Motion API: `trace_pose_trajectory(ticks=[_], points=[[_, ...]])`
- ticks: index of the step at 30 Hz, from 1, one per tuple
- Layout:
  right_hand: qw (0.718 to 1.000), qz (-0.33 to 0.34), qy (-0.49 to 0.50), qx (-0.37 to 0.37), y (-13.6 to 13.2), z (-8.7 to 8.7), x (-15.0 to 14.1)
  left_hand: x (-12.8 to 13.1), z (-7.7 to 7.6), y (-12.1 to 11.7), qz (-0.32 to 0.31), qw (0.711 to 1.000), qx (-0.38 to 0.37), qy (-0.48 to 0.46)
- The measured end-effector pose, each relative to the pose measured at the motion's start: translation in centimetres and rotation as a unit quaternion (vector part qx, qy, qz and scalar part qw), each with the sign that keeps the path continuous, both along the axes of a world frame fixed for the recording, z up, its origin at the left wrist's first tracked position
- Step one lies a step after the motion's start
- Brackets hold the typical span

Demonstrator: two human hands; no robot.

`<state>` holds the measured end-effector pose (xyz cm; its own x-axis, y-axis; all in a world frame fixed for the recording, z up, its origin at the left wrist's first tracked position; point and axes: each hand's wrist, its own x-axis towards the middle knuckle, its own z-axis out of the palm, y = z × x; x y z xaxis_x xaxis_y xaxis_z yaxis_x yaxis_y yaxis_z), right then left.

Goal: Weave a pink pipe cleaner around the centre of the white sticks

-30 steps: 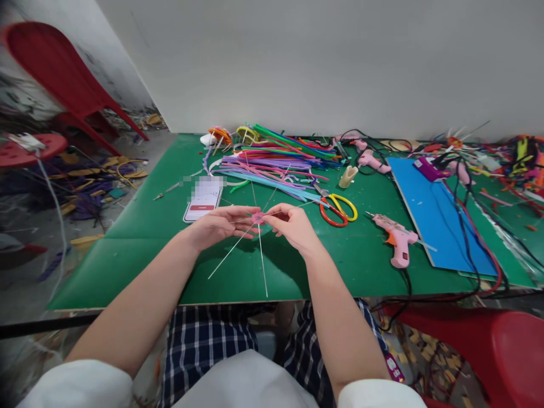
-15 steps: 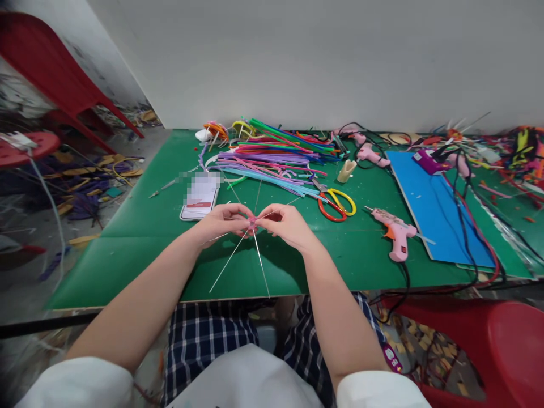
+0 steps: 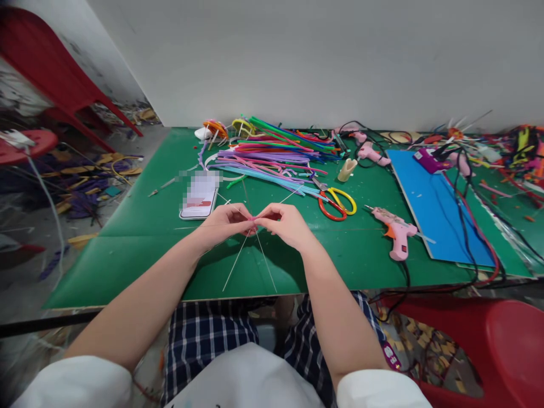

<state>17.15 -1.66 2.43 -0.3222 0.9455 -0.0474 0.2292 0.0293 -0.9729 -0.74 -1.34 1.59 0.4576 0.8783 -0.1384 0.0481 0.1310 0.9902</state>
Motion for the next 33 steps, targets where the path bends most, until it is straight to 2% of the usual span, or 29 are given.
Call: trace_pose_trajectory(ticks=[11, 22, 30, 33], points=[[1.0, -0.007, -0.002, -0.017, 0.2, -0.3, 0.3, 0.4, -0.2, 0.0, 0.032, 0.999, 0.007, 0.001], [0.993, 0.063, -0.095, -0.036, 0.1, 0.9, 2.0, 0.4, -0.7, 0.3, 0.03, 1.0, 0.007, -0.004], [0.965, 0.053, -0.247, 0.065, -0.5, 2.7, 4.7, 0.5, -1.0, 0.4, 0.034, 0.999, 0.004, -0.005], [0.943, 0.024, -0.308, 0.125, -1.1, 3.5, 5.5, 0.4, -1.1, 0.4, 0.037, 0.999, -0.004, -0.003]])
